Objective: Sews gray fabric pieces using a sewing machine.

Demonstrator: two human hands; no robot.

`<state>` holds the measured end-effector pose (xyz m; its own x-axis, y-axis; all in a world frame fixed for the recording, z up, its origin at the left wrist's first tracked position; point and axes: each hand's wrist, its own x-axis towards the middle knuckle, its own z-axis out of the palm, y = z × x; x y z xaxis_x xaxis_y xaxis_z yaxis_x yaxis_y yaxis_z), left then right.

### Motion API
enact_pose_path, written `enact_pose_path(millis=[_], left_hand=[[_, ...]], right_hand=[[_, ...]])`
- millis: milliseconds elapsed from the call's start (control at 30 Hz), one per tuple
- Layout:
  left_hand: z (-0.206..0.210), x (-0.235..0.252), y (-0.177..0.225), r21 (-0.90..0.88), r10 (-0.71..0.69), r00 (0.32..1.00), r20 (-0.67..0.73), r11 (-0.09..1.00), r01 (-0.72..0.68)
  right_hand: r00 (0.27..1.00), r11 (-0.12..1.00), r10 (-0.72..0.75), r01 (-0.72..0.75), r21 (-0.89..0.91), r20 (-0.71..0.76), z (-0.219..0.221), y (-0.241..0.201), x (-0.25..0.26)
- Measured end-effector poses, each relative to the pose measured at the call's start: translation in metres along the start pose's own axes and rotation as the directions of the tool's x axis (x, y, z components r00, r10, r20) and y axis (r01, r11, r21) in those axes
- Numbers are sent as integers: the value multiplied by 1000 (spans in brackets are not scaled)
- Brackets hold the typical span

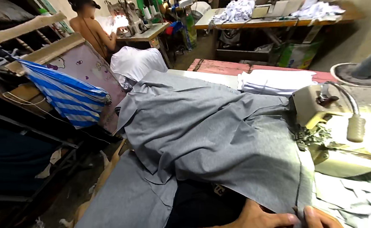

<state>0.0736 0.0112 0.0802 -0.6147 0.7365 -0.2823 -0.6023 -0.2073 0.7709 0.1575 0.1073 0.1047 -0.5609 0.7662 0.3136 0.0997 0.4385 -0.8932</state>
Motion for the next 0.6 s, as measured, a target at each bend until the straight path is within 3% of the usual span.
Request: enact_pose_path(millis=[100, 233, 600], left_hand=[[-4, 5, -3, 35, 19, 999, 44, 999, -20], [-2, 5, 3, 106, -13, 1000, 1, 994, 13], [-14, -1, -10, 139, 4, 992, 124, 990, -22]], right_hand=[[1000, 998, -6, 6, -56, -1, -2, 3, -1], [998, 993, -45, 39, -111, -54, 0, 0, -7], [985, 976, 148, -160, -150, -87, -6, -10, -44]])
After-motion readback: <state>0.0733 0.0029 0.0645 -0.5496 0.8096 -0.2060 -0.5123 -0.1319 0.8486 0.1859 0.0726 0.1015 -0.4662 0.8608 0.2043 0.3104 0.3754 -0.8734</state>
